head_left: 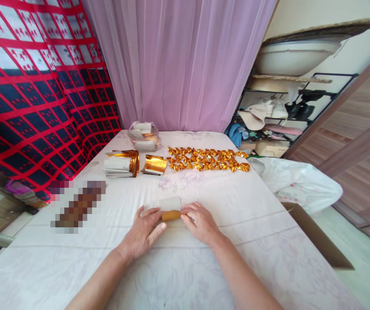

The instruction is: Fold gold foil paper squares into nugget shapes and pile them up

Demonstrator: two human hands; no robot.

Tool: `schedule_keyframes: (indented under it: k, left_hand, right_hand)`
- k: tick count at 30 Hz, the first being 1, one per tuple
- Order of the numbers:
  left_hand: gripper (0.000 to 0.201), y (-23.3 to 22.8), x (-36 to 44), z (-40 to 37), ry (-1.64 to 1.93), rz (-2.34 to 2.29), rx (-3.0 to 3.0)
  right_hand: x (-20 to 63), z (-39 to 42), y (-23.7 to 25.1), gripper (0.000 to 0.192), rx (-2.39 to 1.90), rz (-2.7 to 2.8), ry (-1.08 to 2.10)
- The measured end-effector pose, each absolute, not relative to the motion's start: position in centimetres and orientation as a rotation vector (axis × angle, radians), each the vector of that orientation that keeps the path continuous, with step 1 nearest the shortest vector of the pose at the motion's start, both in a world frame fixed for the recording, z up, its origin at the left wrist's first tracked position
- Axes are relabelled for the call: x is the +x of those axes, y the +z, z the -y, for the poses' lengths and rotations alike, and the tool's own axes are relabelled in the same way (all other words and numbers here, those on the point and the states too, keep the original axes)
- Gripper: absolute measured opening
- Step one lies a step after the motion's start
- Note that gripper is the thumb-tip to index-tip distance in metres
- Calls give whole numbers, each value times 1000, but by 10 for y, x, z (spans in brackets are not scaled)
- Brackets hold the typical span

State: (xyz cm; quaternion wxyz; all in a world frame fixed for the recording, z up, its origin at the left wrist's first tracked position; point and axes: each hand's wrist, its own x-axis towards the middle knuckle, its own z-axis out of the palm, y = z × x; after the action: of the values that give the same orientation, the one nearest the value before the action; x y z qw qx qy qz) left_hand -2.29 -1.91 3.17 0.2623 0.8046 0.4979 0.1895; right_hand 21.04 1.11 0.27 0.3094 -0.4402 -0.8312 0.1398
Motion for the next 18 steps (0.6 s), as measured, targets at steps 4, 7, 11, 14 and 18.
schedule_keyframes:
  k: [4,7,11,14,18]
  left_hand:
    - [55,19,-24,14,540,-1426,2295]
    - [69,9,-23,9,636,-1440,2359]
    - [74,11,-19,11,848,-1571,2459]
    - [58,17,-11,16,770,-1440,2733]
    - [61,15,2,18,505,-1259,2884]
  right_hand:
    - [205,-13,2,9,-1350,2064,425]
    - [199,-14,0,8,-1504,1988,444]
    - [195,-16,2,10,-1587,1989,434]
    - [196,-20,10,12,-1603,2069,491]
    - [197,-28,16,24,-1622,2136,557]
